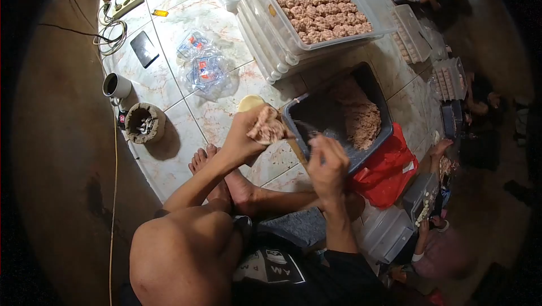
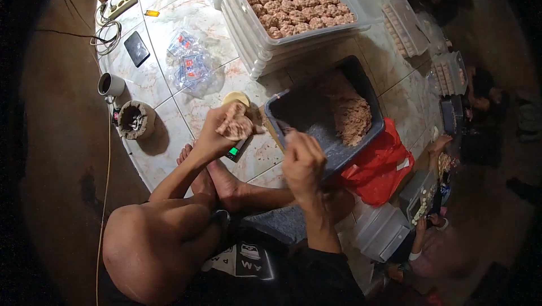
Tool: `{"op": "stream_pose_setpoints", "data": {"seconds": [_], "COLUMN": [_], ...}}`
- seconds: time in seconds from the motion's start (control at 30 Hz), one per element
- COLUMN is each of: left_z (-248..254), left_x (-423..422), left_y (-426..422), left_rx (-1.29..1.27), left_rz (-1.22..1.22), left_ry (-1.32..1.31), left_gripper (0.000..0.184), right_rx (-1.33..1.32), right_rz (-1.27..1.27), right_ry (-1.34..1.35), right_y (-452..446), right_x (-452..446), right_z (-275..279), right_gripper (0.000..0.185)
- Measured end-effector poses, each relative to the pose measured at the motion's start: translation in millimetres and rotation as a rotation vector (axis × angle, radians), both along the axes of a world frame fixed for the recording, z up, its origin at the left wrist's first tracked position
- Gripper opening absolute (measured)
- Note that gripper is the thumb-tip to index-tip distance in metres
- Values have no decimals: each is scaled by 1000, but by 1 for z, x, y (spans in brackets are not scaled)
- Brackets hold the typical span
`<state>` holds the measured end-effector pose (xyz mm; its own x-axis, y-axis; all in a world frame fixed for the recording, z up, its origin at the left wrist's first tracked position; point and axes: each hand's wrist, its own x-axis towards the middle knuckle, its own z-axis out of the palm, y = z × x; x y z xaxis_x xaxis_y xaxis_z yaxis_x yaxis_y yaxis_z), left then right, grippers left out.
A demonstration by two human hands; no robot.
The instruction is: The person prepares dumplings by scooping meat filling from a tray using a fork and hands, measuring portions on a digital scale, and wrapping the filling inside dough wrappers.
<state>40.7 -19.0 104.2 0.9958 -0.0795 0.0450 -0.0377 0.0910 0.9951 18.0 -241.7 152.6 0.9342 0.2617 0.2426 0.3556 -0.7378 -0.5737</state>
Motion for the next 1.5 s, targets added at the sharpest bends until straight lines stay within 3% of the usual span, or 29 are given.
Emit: {"op": "stream_pose_setpoints", "data": {"seconds": [0.07,0.1,0.13,0.27,0.3,0.4,0.43,0.5,0.57,0.6,0.7,0.8,0.83,0.9,0.93,0.97,1.07,1.13,1.2,1.23,1.33,1.47,1.5], "left_z": [17,21,24,11,25,36,24,18,16,22,33,34,35,38,38,34,32,37,41,41,41,38,32], "left_x": [4,1,-5,2,3,-1,0,-3,-1,0,-4,-3,0,1,1,3,3,0,5,6,3,1,0], "left_y": [3,-2,-6,0,0,-3,-3,3,0,0,-3,-5,-1,4,5,7,2,-4,-3,1,12,2,-1], "left_rx": [-7,2,10,-43,-39,-115,-109,-160,-252,-193,4,147,68,-55,-119,-40,-80,73,184,196,150,-121,-85], "left_rz": [-49,-85,-127,5,-10,-122,-97,-66,-23,-41,-81,15,-36,-53,-56,-5,-99,-102,-27,-21,-32,-114,-88], "left_ry": [17,2,-9,60,31,18,-114,-76,-96,-115,-163,-113,26,28,30,-158,-112,-57,-25,49,-111,-76,-37], "left_gripper": [35,35,35,49,56,55,57,53,41,39,33,36,45,45,44,45,46,48,49,50,48,43,42], "right_rx": [76,24,63,-92,-123,-42,-44,-42,126,209,262,16,19,25,95,164,296,-19,42,-15,72,89,47], "right_rz": [-31,95,155,50,57,68,58,39,-2,-21,112,64,-7,-146,-114,-83,31,46,-7,-81,-89,153,119], "right_ry": [63,-67,-26,-83,-83,-114,-110,-91,72,147,46,15,31,61,97,137,179,146,43,119,170,101,56], "right_y": [-8,3,13,7,3,12,11,10,6,6,22,24,18,10,10,8,26,30,27,19,3,28,33], "right_x": [-3,-9,-15,-12,-13,-19,-18,-19,-24,-23,-28,-21,-21,-21,-21,-23,-33,-35,-18,-16,-12,-28,-35], "right_z": [5,7,3,27,28,28,30,31,27,25,20,40,44,49,47,45,40,38,45,52,63,51,35], "right_gripper": [19,18,22,28,29,26,26,25,20,18,9,4,4,5,5,6,8,10,12,7,7,2,3]}}
